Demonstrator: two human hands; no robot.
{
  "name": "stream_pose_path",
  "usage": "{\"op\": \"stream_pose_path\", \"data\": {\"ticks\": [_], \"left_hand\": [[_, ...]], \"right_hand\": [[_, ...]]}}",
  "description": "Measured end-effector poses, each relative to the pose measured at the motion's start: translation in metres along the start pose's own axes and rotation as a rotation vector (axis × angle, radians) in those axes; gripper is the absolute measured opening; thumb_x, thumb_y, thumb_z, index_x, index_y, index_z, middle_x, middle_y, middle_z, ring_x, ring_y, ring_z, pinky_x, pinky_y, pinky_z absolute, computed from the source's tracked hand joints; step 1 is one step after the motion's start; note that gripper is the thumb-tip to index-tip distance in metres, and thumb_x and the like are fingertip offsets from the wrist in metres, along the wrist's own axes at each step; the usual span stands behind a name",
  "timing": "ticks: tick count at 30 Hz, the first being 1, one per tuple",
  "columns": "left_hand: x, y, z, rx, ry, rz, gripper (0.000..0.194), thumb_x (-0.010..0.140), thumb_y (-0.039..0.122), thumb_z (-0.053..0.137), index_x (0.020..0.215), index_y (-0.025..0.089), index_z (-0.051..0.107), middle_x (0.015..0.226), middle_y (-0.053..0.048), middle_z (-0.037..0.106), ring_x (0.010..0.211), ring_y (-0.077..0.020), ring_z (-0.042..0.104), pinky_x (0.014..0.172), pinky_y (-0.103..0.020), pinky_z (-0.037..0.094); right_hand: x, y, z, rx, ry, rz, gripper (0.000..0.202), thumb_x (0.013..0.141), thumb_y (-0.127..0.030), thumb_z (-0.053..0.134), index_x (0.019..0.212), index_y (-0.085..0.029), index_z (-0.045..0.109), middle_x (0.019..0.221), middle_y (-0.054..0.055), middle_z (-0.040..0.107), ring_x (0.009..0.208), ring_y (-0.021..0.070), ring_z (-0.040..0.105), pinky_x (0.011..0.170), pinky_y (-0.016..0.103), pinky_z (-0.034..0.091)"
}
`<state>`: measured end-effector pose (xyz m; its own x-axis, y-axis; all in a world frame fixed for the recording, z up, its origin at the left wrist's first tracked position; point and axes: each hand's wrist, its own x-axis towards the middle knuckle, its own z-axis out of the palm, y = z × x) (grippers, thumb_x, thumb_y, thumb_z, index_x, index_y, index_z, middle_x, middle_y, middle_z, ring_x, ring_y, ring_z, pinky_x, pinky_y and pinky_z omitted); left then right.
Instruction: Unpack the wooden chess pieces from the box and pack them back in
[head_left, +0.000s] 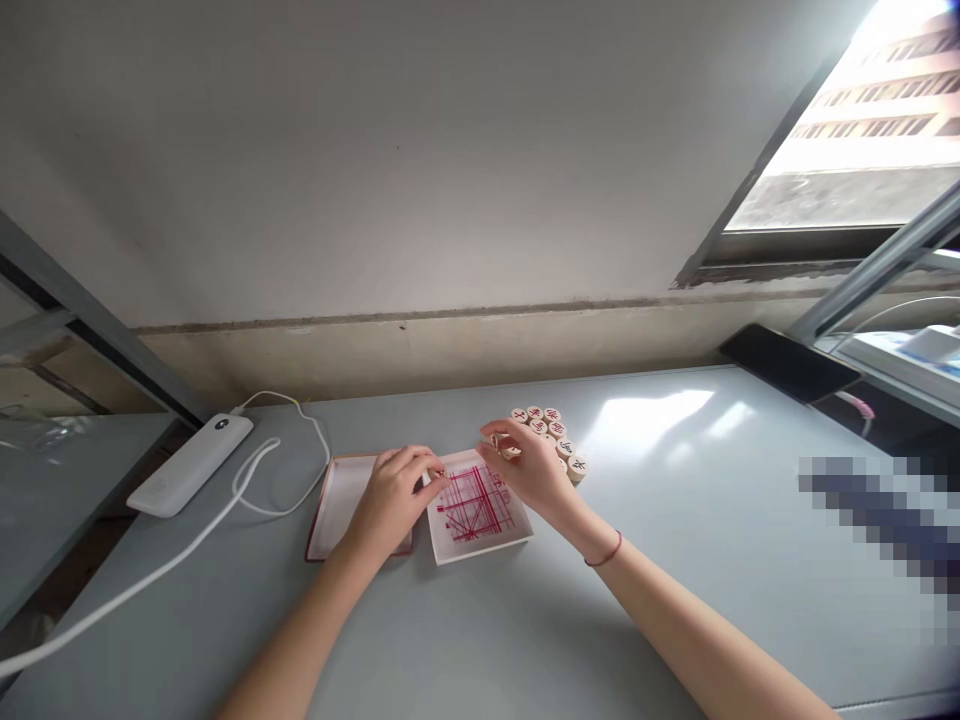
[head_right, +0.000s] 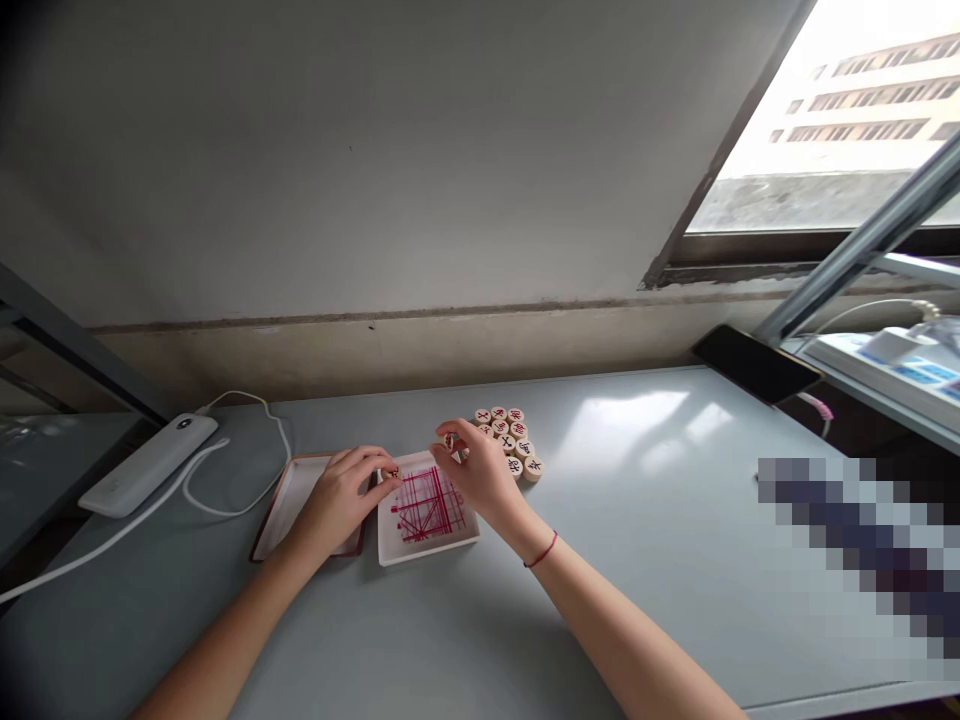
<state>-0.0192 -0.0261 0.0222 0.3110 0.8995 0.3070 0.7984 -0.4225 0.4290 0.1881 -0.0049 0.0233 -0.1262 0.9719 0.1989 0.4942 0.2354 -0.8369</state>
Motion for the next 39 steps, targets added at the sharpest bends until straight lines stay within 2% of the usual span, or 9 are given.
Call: {"op": "stream_pose_path", "data": {"ticks": [3, 7, 13, 20, 27, 30, 33, 37, 39], "left_hand": [[-0.001, 0.002, 0.002, 0.106, -0.045, -0.02, 0.01, 0.088, 0.027, 0.057, 0.083, 0.023, 0.064, 0.097, 0.001, 0.069, 0.097, -0.0174, 0.061, 0.094, -0.037, 0.031], [0.0, 0.002, -0.004, 0.156, -0.083, -0.018, 0.016, 0.091, 0.027, 0.051, 0.088, 0.026, 0.066, 0.105, 0.001, 0.069, 0.105, -0.0192, 0.057, 0.09, -0.037, 0.03], [0.001, -0.006, -0.017, 0.225, -0.034, -0.042, 0.028, 0.094, 0.021, 0.038, 0.107, 0.024, 0.064, 0.112, -0.003, 0.067, 0.104, -0.0212, 0.054, 0.085, -0.036, 0.034], [-0.002, -0.01, -0.011, 0.268, -0.071, -0.026, 0.029, 0.093, 0.019, 0.042, 0.108, 0.026, 0.065, 0.111, -0.002, 0.066, 0.101, -0.0224, 0.053, 0.083, -0.037, 0.037], [-0.002, -0.009, -0.008, 0.243, -0.093, -0.021, 0.027, 0.09, 0.019, 0.044, 0.107, 0.024, 0.064, 0.116, -0.002, 0.065, 0.108, -0.023, 0.052, 0.087, -0.039, 0.037], [-0.002, -0.005, -0.007, 0.203, -0.122, -0.031, 0.027, 0.09, 0.024, 0.046, 0.112, 0.024, 0.062, 0.118, -0.003, 0.065, 0.112, -0.0238, 0.05, 0.09, -0.04, 0.035], [0.0, 0.0, -0.006, 0.192, -0.122, -0.067, 0.029, 0.09, 0.033, 0.047, 0.115, 0.025, 0.06, 0.118, -0.004, 0.065, 0.114, -0.0254, 0.048, 0.091, -0.041, 0.034], [0.007, 0.007, -0.007, 0.222, -0.162, -0.111, 0.029, 0.087, 0.041, 0.053, 0.108, 0.024, 0.064, 0.11, -0.005, 0.067, 0.113, -0.0271, 0.048, 0.091, -0.044, 0.032], [0.01, 0.011, -0.007, 0.249, -0.205, -0.123, 0.023, 0.083, 0.036, 0.058, 0.101, 0.024, 0.065, 0.106, -0.005, 0.068, 0.111, -0.0278, 0.049, 0.091, -0.046, 0.03]], "right_hand": [[-0.004, -0.001, 0.003, -0.094, -0.02, -0.149, 0.018, 0.081, -0.021, 0.053, 0.097, -0.022, 0.062, 0.107, 0.008, 0.061, 0.087, 0.0173, 0.061, 0.073, 0.03, 0.052], [-0.011, -0.006, 0.01, -0.169, -0.101, -0.29, 0.029, 0.083, -0.012, 0.048, 0.105, -0.023, 0.063, 0.11, 0.008, 0.059, 0.09, 0.0161, 0.06, 0.079, 0.029, 0.05], [-0.009, -0.011, 0.03, -0.317, -0.185, -0.351, 0.016, 0.088, -0.018, 0.054, 0.102, -0.021, 0.061, 0.098, 0.005, 0.066, 0.089, 0.0181, 0.059, 0.079, 0.029, 0.046], [-0.003, -0.014, 0.043, -0.556, -0.208, -0.418, 0.009, 0.086, -0.017, 0.057, 0.094, -0.02, 0.06, 0.096, 0.006, 0.064, 0.083, 0.0185, 0.057, 0.074, 0.029, 0.041], [-0.004, -0.01, 0.05, -0.578, -0.211, -0.419, 0.006, 0.089, -0.017, 0.052, 0.085, -0.018, 0.057, 0.077, 0.003, 0.063, 0.071, 0.0164, 0.056, 0.067, 0.027, 0.038], [-0.003, -0.015, 0.041, -0.54, -0.257, -0.412, 0.004, 0.087, -0.018, 0.054, 0.089, -0.019, 0.057, 0.079, 0.004, 0.065, 0.071, 0.0166, 0.058, 0.063, 0.026, 0.038], [0.006, -0.018, 0.017, -0.456, -0.288, -0.303, 0.01, 0.086, -0.022, 0.053, 0.094, -0.021, 0.058, 0.079, 0.002, 0.067, 0.064, 0.014, 0.06, 0.055, 0.022, 0.036], [0.036, -0.009, -0.026, -0.58, -0.109, -0.079, 0.017, 0.087, -0.029, 0.047, 0.089, -0.021, 0.062, 0.086, 0.003, 0.07, 0.066, 0.0144, 0.061, 0.055, 0.023, 0.035], [0.054, -0.003, -0.042, -0.689, -0.111, 0.026, 0.021, 0.084, -0.032, 0.05, 0.092, -0.02, 0.064, 0.095, 0.006, 0.07, 0.074, 0.0173, 0.062, 0.055, 0.023, 0.035]]}}
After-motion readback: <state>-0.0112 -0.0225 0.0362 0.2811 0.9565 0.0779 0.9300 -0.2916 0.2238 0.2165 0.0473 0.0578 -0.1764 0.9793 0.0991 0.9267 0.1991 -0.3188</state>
